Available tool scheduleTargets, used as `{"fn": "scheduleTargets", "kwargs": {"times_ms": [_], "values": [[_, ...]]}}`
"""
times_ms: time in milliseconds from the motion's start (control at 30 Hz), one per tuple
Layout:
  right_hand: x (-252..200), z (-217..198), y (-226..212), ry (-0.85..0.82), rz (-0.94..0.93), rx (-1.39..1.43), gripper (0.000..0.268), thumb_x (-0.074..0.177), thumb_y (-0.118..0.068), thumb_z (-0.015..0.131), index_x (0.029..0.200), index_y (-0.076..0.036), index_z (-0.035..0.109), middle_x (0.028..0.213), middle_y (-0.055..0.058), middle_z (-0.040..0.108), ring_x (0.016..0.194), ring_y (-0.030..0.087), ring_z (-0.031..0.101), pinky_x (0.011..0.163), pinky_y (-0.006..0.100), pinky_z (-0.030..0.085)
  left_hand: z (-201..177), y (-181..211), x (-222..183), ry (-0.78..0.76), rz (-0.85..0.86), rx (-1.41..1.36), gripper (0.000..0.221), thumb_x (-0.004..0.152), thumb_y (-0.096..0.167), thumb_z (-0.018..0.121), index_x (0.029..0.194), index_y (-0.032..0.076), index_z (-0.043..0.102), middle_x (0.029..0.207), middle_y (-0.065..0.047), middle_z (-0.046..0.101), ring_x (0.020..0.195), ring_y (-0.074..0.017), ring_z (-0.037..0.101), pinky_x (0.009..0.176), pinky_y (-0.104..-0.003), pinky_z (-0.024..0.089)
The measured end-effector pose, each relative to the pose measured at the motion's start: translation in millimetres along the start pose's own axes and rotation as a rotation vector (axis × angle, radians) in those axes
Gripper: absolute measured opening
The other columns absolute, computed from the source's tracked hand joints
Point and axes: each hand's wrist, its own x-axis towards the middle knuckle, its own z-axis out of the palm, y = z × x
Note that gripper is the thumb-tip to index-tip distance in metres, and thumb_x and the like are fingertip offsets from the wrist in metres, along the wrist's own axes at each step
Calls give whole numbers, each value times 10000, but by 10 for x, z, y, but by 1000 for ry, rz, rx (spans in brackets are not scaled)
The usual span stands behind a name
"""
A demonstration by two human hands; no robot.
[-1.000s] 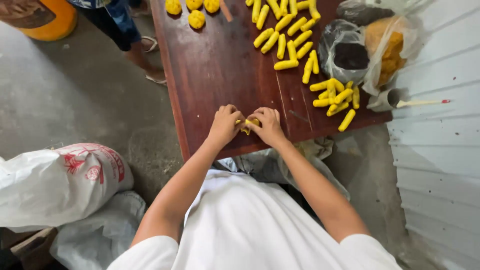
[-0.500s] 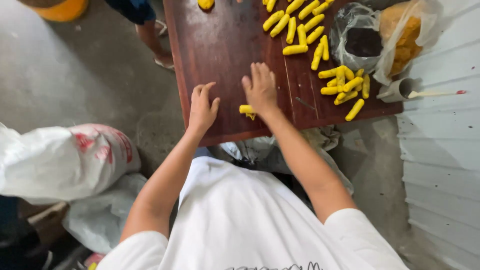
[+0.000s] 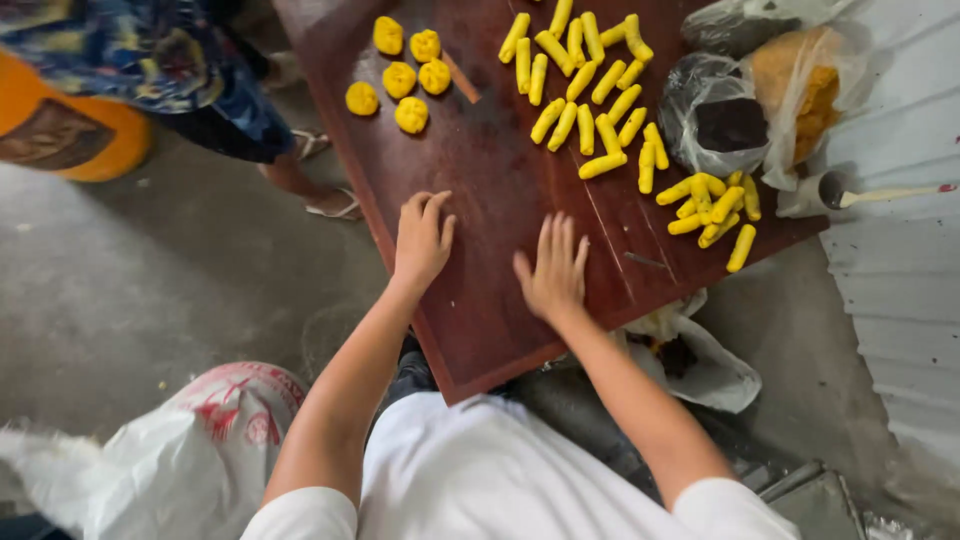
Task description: Shaping and rolling yellow dough into small cylinders on a wooden table.
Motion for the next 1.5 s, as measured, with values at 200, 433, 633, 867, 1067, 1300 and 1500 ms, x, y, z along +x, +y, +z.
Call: {"fn": "scheduleTargets", "kwargs": {"times_ms": [200,433,633,867,1067,1300,1500], "values": [[282,-74,-166,53,116,35,642,1114,-373,352,1658,-64,208,1711,261,175,1601,429,154,1287,595,102,43,-91,333,-47,112,200,334,986,260,669,1287,118,641,1268,-126,594,1169,-333,556,979,-463,457],[-825,-1,44,25,-141,34,423,994,-289,562,1394,-153,565,1477,153,552,1412,325,489,1186,617,307,11,-107,411,-136,3,138,310,993,289,620,1248,121,675,1223,-85,613,1146,-304,566,951,-457,453],[1189,-1447,66,431,590,1284,282,1146,-332,442,1116,-68,536,817,41,596,599,134,583,515,289,502,46,-144,414,-133,-6,210,319,1001,301,600,1257,124,666,1222,-81,609,1145,-302,565,932,-446,459],[2644,-1715,160,406,297,1706,425,1117,-281,497,1485,-68,477,1122,142,646,668,181,591,527,331,473,81,-144,474,-163,-42,251,331,972,305,610,1251,133,661,1226,-89,619,1115,-299,578,911,-449,466],[2988,-1425,-227,339,129,1636,573,1119,-23,597,1641,-76,364,1288,157,638,812,156,606,601,314,525,138,-174,426,-158,6,305,339,961,290,632,1264,140,650,1235,-96,608,1119,-303,575,914,-445,469],[3205,-1182,-608,420,-79,1374,547,1223,23,598,1651,-124,290,1335,117,644,775,101,597,603,263,559,179,-138,460,-177,-9,352,337,962,277,636,1277,157,651,1226,-80,607,1122,-289,576,917,-447,469],[3196,-1096,-498,437,15,1303,555,1215,47,603,1655,-121,309,1393,89,652,748,65,553,588,215,512,145,-143,472,-165,-11,307,341,960,275,637,1282,161,652,1234,-92,605,1105,-295,571,919,-448,471]]}}
